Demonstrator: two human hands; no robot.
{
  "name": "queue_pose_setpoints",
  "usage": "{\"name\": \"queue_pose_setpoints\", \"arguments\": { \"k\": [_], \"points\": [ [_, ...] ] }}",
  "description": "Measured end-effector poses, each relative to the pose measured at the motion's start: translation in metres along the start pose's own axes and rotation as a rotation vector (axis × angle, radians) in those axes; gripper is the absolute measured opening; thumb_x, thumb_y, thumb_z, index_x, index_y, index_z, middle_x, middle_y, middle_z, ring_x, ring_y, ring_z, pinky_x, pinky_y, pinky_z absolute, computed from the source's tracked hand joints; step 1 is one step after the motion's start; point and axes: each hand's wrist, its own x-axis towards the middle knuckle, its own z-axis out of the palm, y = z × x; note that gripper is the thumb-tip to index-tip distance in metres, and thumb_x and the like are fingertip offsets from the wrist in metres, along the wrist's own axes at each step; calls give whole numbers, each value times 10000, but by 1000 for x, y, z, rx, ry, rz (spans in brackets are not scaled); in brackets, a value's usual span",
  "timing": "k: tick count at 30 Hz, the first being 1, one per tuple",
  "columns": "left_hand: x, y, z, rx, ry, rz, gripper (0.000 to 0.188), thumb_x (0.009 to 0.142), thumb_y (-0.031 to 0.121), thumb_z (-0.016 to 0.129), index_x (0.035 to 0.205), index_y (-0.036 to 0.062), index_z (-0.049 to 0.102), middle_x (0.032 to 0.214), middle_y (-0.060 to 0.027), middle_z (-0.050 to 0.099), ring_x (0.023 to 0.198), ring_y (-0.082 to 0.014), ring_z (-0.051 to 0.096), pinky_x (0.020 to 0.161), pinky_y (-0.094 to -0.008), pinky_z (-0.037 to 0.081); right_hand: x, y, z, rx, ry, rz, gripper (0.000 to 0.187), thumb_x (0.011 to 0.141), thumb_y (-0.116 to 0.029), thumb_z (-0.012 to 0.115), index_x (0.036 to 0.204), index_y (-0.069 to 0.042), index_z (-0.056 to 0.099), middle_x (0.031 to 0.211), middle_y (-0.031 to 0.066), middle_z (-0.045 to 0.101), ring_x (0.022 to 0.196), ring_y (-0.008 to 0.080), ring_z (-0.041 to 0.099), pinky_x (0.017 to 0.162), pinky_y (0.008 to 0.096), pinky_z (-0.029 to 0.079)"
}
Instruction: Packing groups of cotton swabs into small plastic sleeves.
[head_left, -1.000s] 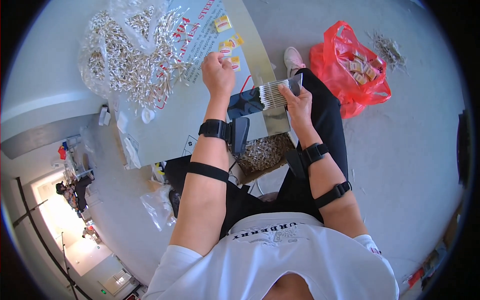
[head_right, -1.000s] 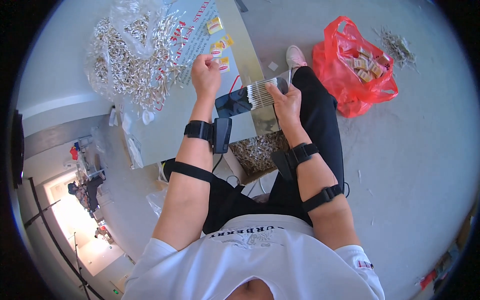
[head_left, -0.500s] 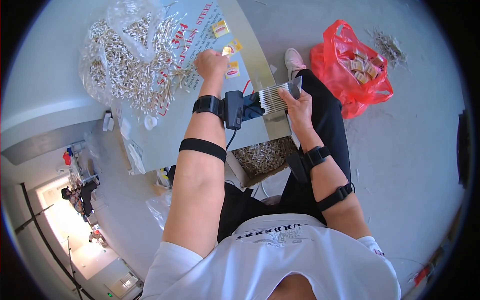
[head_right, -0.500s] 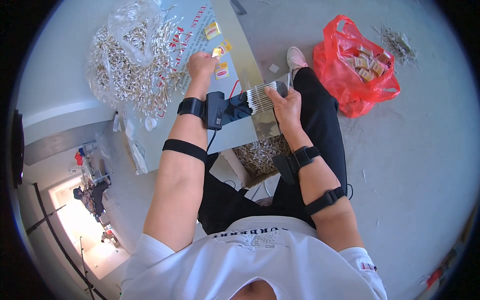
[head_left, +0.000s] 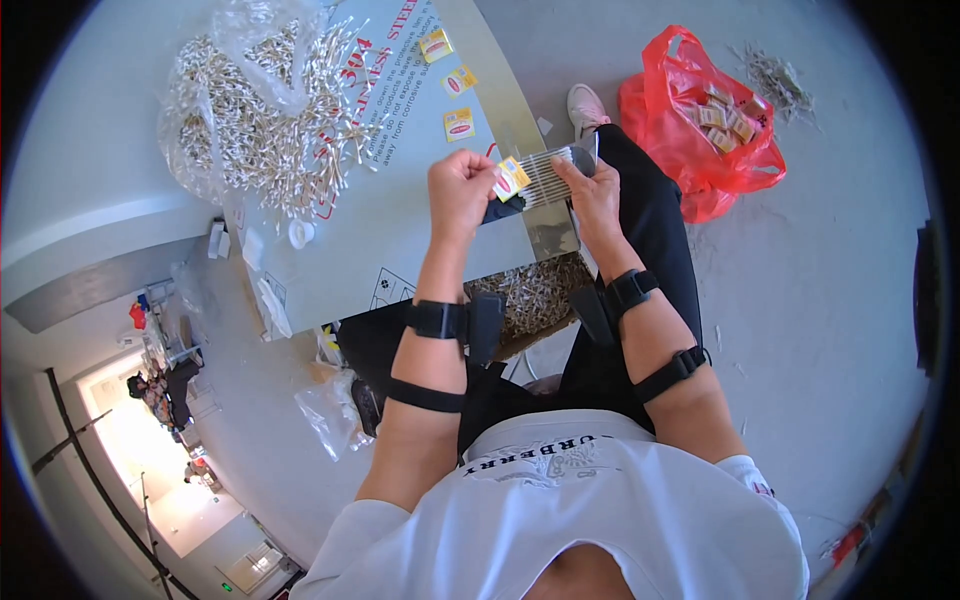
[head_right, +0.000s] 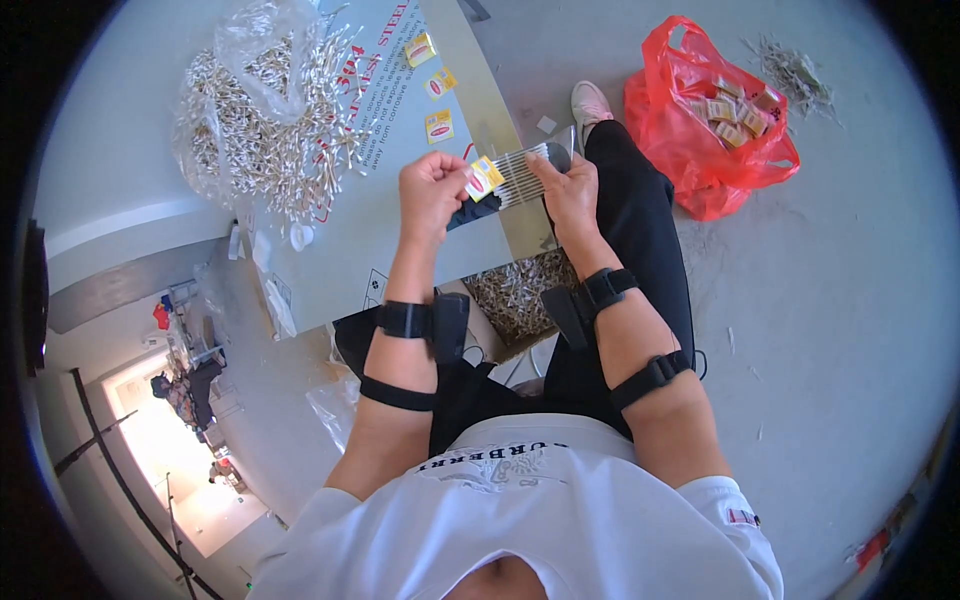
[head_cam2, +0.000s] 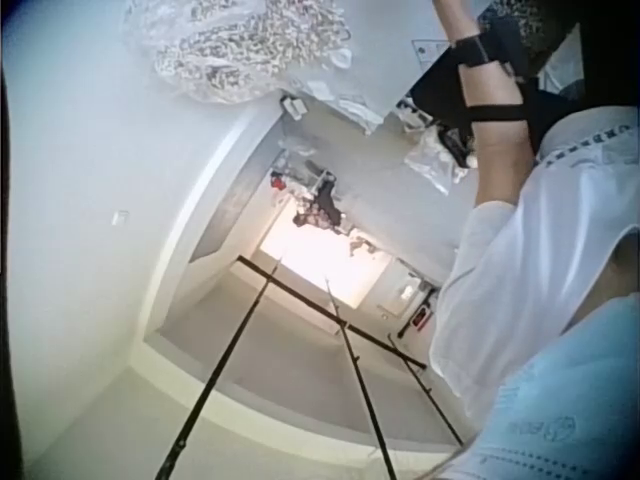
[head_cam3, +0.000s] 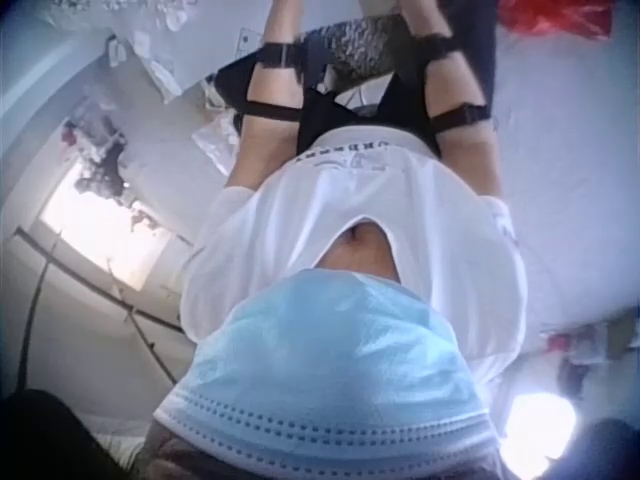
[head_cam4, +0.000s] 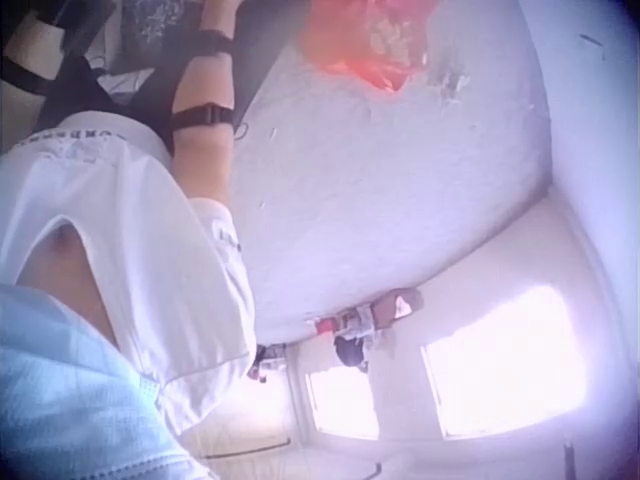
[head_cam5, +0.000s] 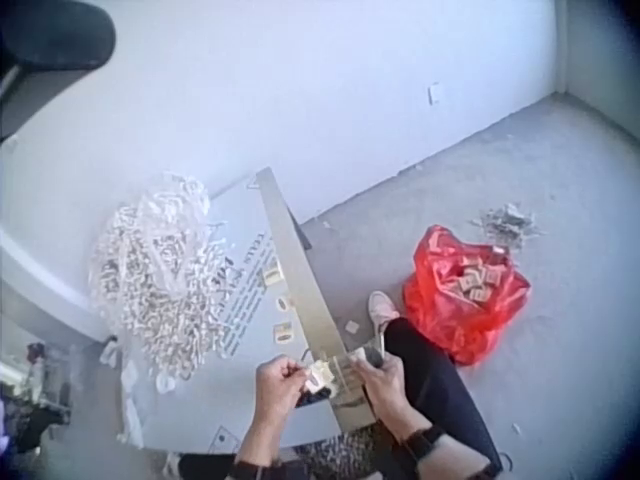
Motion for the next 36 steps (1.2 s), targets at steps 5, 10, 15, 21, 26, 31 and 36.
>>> {"name": "queue_pose_setpoints", "arguments": {
  "k": [5,10,15,21,26,31,36],
  "points": [
    [-16,-12,12,298,153,157,34,748,5,649,745,-19,626,606,-97,639,524,-141,599,518,-290,471,1,2,-1,-24,3,-13,74,857,-76,711,846,-8,685,760,-5,670,651,58,573,586,230,449],
    [-15,-3,26,384,197,261,36,726,1,633,716,-19,605,611,-152,629,522,-237,610,544,-335,483,0,1,0,-4,9,2,69,854,-75,711,840,-11,687,754,-8,670,643,55,575,580,228,450],
    [-11,-2,35,380,128,248,31,726,-16,629,707,-17,605,605,-150,625,528,-247,608,546,-346,479,-1,-1,0,-5,11,7,69,854,-73,710,835,-12,685,751,-9,669,646,56,577,582,231,453],
    [-4,-10,41,452,122,376,56,750,-24,671,727,-34,621,635,-91,626,539,-144,599,533,-287,468,0,-1,1,13,-11,-14,70,855,-73,709,833,-11,684,747,-13,662,644,54,568,582,230,451],
    [-1,-13,45,457,107,496,81,751,-51,663,708,-36,596,676,-108,586,559,-184,601,543,-305,471,-1,-3,0,-2,-40,-20,70,861,-72,699,834,-9,684,744,-15,657,643,52,566,582,224,449],
    [-7,-7,46,370,26,310,89,730,-50,631,764,0,566,803,-168,591,706,-352,594,697,-420,479,-2,-4,0,2,-19,-24,80,863,-74,695,826,-4,685,750,-13,655,644,52,563,582,219,443],
    [-25,-19,35,555,206,580,205,789,-36,614,982,5,560,997,-157,588,876,-307,584,741,-375,474,-2,-2,2,1,-4,-29,163,895,-152,681,837,-1,685,755,-10,653,656,53,557,595,231,447]
  ]
}}
